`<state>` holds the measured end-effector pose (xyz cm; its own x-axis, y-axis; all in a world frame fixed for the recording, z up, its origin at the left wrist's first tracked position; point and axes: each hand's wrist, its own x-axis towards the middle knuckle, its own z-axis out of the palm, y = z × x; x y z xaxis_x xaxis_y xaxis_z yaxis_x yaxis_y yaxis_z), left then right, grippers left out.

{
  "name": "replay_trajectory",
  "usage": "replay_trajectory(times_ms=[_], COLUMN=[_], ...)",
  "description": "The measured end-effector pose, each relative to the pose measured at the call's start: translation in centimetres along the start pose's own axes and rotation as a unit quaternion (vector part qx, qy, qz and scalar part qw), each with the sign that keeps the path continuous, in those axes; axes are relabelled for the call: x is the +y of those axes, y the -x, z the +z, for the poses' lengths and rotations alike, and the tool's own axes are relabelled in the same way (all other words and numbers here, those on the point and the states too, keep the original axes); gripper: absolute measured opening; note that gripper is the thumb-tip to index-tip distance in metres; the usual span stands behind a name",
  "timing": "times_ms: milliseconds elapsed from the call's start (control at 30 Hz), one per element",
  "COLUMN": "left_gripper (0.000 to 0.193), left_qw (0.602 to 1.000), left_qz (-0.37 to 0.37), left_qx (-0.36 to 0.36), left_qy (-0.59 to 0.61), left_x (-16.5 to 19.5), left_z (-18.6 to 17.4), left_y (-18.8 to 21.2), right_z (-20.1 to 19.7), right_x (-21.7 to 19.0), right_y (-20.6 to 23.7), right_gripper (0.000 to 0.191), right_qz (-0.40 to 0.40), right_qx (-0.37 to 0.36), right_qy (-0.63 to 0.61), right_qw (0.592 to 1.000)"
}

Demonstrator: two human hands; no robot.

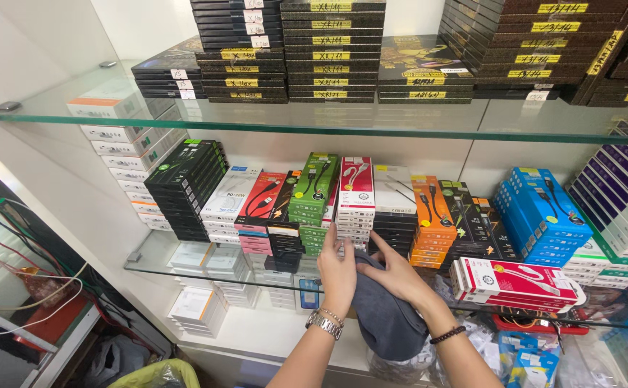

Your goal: The person wipes packaged electronics products on a glass display shelf one at a time using a gray cloth, lifting each box, wiping its surfaces, and placing it back on the shelf. They work across several product boxes including charger and cable packaging, occasionally rearranging items on the shelf.

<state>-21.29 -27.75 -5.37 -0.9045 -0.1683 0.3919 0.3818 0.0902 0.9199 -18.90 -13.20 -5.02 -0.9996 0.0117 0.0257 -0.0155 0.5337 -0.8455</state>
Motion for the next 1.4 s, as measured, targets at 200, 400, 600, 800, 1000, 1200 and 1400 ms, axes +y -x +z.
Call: replay_trajectory(times_ms=[200,400,600,800,1000,1200,1400], left_gripper=[0.062,0.115,0.105,0.072,0.07,0.072,0.072], left_qw=[0.989,0.891,0.868,0.869,0.869,0.859,0.857], left_qz=[-0.076,-0.35,-0.357,-0.316,-0.315,-0.27,-0.296], left_qx=[0.021,0.032,0.029,0.063,0.081,0.062,0.105], left_qy=[0.125,0.288,0.344,0.375,0.374,0.43,0.408], left_x=[-0.8,0.1,0.6,1.4,2.3,2.5,3.4], left_z=[-2.1,-0.3,0.6,1.1,1.2,0.5,0.5], left_y=[1.6,-1.1,-2.3,-1.1,-0.3,0.9,1.2], right_z=[-0.1,-0.2,-0.8,-2.4,-2.8,-2.6,-2.6], right_x=[0.0,0.0,0.5,1.6,0.6,-0.4,0.2], right_y=[3.7,3.2,4.1,5.1,3.8,3.1,2.6], right_gripper=[0.097,0.098,0.1,0.099,0.104,0.103,0.098], right_qz=[-0.029,-0.05,-0.009,-0.016,-0.048,-0.065,-0.032], right_qx=[-0.077,-0.099,-0.102,-0.096,-0.105,-0.125,-0.103], right_qy=[-0.053,-0.092,-0.049,-0.068,-0.084,-0.052,-0.009], right_qw=[0.995,0.99,0.994,0.993,0.99,0.989,0.994])
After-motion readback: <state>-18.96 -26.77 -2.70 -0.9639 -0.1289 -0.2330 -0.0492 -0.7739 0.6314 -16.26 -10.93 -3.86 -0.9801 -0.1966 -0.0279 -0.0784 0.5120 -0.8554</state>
